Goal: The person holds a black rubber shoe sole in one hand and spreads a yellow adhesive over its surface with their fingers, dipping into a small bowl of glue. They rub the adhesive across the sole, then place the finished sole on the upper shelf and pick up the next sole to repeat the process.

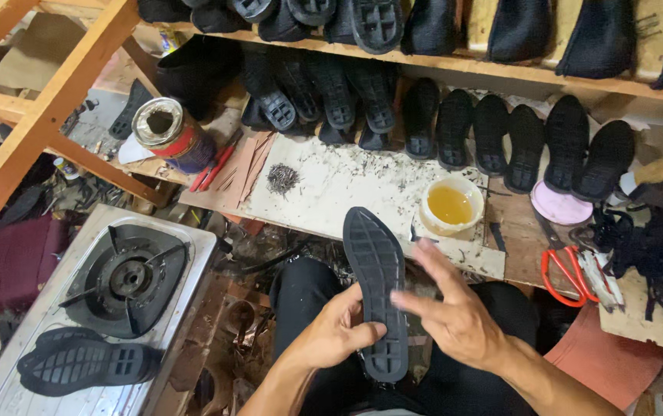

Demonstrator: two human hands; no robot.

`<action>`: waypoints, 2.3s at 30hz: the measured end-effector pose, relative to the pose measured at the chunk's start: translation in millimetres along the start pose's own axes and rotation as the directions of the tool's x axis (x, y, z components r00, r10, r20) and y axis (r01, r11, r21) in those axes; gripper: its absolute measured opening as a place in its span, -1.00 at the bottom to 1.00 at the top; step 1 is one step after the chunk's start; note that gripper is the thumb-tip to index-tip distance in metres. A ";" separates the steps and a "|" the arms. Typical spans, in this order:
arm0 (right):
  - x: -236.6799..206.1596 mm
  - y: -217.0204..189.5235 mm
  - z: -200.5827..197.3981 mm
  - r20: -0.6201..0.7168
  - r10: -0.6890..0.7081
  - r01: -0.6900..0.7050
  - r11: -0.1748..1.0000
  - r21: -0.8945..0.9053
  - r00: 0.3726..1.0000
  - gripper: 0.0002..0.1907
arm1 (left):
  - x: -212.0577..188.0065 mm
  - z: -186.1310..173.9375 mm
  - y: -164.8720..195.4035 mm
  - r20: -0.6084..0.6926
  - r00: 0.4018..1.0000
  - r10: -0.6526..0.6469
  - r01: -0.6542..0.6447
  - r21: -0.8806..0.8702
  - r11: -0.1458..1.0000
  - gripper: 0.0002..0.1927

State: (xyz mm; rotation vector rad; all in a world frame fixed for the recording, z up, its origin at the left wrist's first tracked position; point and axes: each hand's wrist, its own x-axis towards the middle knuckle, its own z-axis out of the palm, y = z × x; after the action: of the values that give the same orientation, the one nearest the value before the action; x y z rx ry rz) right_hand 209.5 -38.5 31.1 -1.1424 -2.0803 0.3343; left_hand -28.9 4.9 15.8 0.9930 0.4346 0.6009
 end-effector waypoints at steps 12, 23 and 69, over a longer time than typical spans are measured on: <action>-13.2 -0.9 21.4 0.014 0.015 -0.017 0.988 0.152 1.000 -0.45 | 15.5 -14.5 6.3 -0.094 0.996 -0.002 -0.010 -0.134 0.991 -0.44; -2.0 2.7 6.9 -0.019 0.005 -0.001 0.980 0.197 1.000 -0.57 | 21.9 -12.6 9.6 -0.162 0.985 0.064 -0.070 -0.031 0.997 -0.44; 65.6 61.3 -17.7 -0.033 0.259 -0.254 0.903 -0.346 0.965 -0.57 | 33.8 -25.1 -35.8 -0.248 0.966 -0.070 0.091 0.076 0.993 -0.66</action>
State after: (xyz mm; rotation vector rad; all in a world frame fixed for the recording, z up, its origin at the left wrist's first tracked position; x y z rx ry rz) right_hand 237.8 47.8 41.9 -1.6382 -2.0531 0.0946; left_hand -8.6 28.4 -29.9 0.9822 0.7219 0.6376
